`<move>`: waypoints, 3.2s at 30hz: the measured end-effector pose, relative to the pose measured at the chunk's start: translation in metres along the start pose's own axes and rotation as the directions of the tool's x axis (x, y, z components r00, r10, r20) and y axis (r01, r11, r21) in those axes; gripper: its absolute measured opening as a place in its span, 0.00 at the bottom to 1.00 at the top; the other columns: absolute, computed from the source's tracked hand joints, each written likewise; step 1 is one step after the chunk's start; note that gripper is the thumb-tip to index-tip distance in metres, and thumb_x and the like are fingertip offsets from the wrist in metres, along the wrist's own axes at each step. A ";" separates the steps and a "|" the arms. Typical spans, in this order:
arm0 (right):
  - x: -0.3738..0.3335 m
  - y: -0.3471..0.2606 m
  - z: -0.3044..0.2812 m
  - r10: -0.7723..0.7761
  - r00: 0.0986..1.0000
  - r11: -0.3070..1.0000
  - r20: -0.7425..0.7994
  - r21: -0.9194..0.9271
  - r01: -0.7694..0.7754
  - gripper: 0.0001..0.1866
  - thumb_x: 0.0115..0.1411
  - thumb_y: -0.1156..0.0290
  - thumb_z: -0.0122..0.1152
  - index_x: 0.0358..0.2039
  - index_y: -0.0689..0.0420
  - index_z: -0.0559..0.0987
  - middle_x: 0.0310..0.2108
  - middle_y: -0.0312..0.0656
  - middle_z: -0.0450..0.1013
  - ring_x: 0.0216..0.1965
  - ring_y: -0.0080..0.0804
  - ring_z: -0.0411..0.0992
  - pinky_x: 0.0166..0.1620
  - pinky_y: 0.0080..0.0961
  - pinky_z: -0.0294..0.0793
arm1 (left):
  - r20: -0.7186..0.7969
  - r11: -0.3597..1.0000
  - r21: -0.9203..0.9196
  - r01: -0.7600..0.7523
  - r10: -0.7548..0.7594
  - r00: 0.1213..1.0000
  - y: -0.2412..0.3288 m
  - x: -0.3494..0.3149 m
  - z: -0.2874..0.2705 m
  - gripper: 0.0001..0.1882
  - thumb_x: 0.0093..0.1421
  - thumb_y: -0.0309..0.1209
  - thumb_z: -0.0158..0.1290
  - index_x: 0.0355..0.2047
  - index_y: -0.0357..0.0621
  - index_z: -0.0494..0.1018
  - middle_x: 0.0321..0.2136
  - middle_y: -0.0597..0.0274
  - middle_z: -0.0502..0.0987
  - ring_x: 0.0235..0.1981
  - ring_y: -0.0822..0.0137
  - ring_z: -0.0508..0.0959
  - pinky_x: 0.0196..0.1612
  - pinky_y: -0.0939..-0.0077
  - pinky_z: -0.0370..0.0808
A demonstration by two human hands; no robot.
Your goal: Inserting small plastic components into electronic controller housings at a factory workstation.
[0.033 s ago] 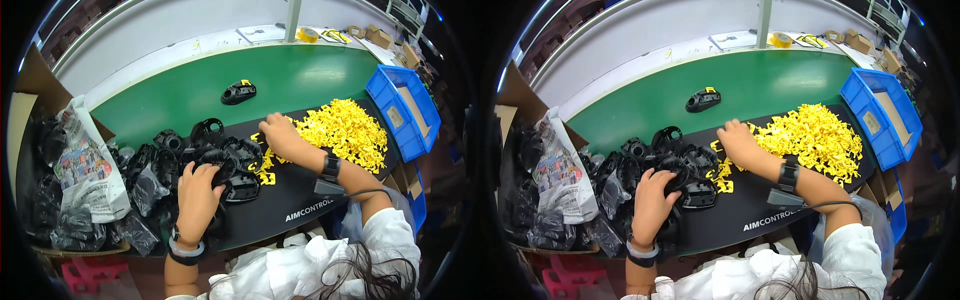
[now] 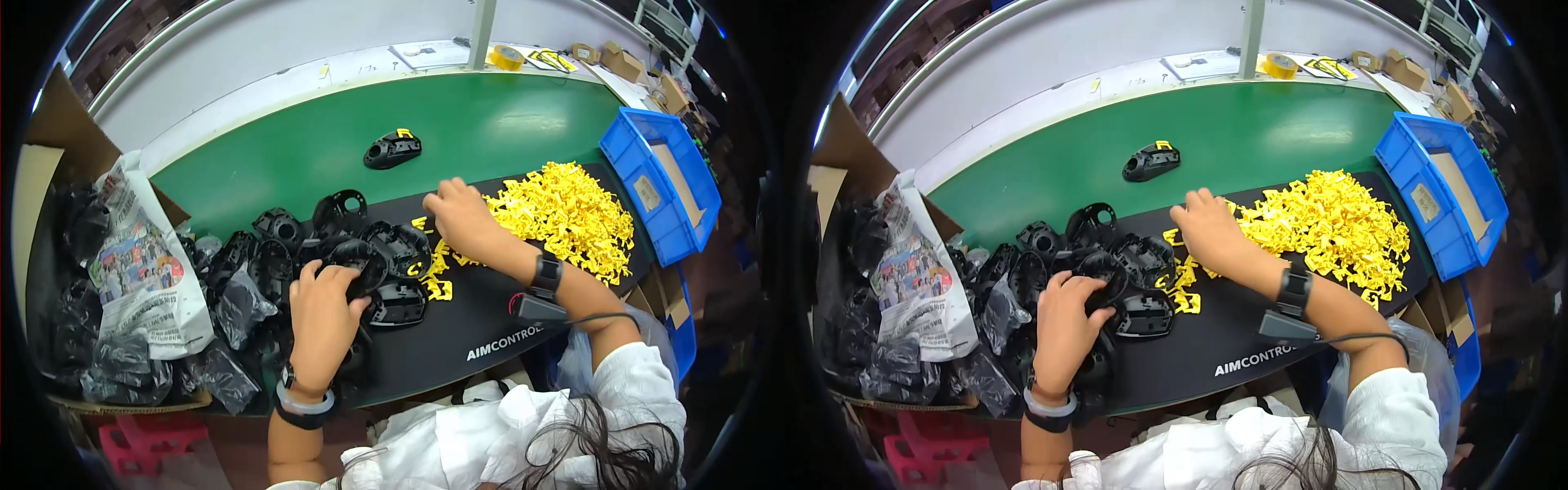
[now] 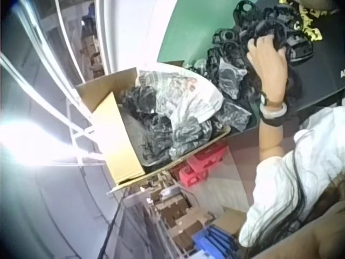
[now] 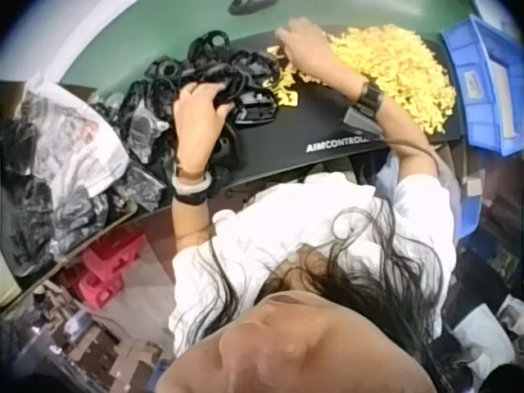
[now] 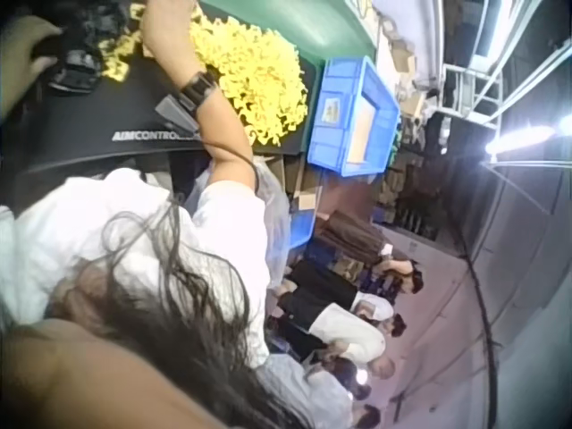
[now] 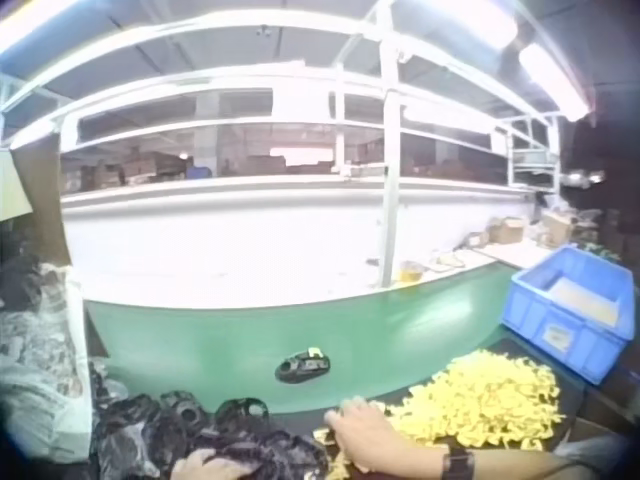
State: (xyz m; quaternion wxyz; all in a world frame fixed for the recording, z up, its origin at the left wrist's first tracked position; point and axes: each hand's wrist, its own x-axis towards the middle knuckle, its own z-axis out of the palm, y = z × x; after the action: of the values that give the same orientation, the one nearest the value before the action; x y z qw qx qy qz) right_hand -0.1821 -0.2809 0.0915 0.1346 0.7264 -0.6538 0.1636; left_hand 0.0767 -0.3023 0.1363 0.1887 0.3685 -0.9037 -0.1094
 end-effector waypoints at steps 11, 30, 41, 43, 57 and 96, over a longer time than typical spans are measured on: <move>-0.036 -0.034 -0.088 0.226 0.939 0.146 0.258 0.944 -0.294 0.09 0.63 0.74 0.48 0.44 0.60 0.72 0.44 0.44 0.73 0.41 0.23 0.71 0.41 0.21 0.72 | 0.023 0.066 -0.997 0.041 -0.261 0.965 0.006 -0.015 -0.035 0.18 0.52 0.23 0.55 0.44 0.33 0.70 0.36 0.58 0.75 0.36 0.71 0.76 0.36 0.82 0.75; -0.024 -0.074 -0.107 -0.004 0.997 0.497 -0.075 0.865 0.067 0.08 0.58 0.78 0.55 0.39 0.60 0.75 0.36 0.44 0.75 0.38 0.34 0.75 0.40 0.24 0.73 | 0.448 -0.346 -0.812 0.470 0.147 0.882 0.022 -0.030 -0.007 0.19 0.59 0.26 0.49 0.49 0.29 0.64 0.37 0.53 0.76 0.36 0.69 0.77 0.44 0.76 0.74; -0.013 -0.070 -0.103 -0.359 0.928 0.697 -0.104 0.631 0.341 0.20 0.49 0.78 0.64 0.44 0.47 0.79 0.41 0.42 0.69 0.38 0.36 0.70 0.38 0.27 0.72 | 0.397 -0.420 -0.764 0.490 0.293 0.870 0.016 -0.016 0.005 0.25 0.57 0.35 0.52 0.50 0.29 0.65 0.37 0.56 0.75 0.35 0.71 0.77 0.39 0.80 0.75; -0.025 -0.077 -0.098 -0.240 0.971 0.686 0.005 0.708 0.166 0.23 0.51 0.78 0.62 0.49 0.45 0.77 0.47 0.46 0.66 0.43 0.38 0.68 0.45 0.28 0.71 | 0.379 -0.428 -0.783 0.452 0.250 0.891 0.015 -0.018 0.009 0.24 0.57 0.35 0.53 0.49 0.29 0.66 0.36 0.58 0.76 0.34 0.73 0.77 0.38 0.82 0.75; -0.052 -0.114 -0.101 0.115 0.922 0.025 0.369 0.927 -0.374 0.12 0.60 0.76 0.54 0.45 0.64 0.68 0.38 0.43 0.72 0.42 0.25 0.71 0.44 0.23 0.71 | 0.238 0.630 -0.774 0.065 0.195 0.952 0.020 -0.008 -0.042 0.18 0.53 0.35 0.58 0.35 0.30 0.72 0.28 0.52 0.76 0.29 0.62 0.75 0.34 0.75 0.70; 0.010 0.021 -0.022 0.166 0.983 0.864 0.076 0.469 -0.183 0.09 0.49 0.76 0.56 0.33 0.61 0.76 0.26 0.49 0.73 0.28 0.44 0.72 0.37 0.33 0.72 | -0.138 0.943 -0.327 0.065 -0.116 0.984 -0.005 -0.084 -0.021 0.28 0.44 0.20 0.52 0.50 0.36 0.67 0.46 0.46 0.71 0.49 0.49 0.71 0.55 0.66 0.64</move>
State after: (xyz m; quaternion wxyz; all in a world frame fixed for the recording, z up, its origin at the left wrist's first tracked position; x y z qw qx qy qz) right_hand -0.2039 -0.2834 0.1153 -0.0734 0.6777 -0.6590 0.3179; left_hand 0.1440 -0.2481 0.1318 0.3110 0.3816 -0.8382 -0.2347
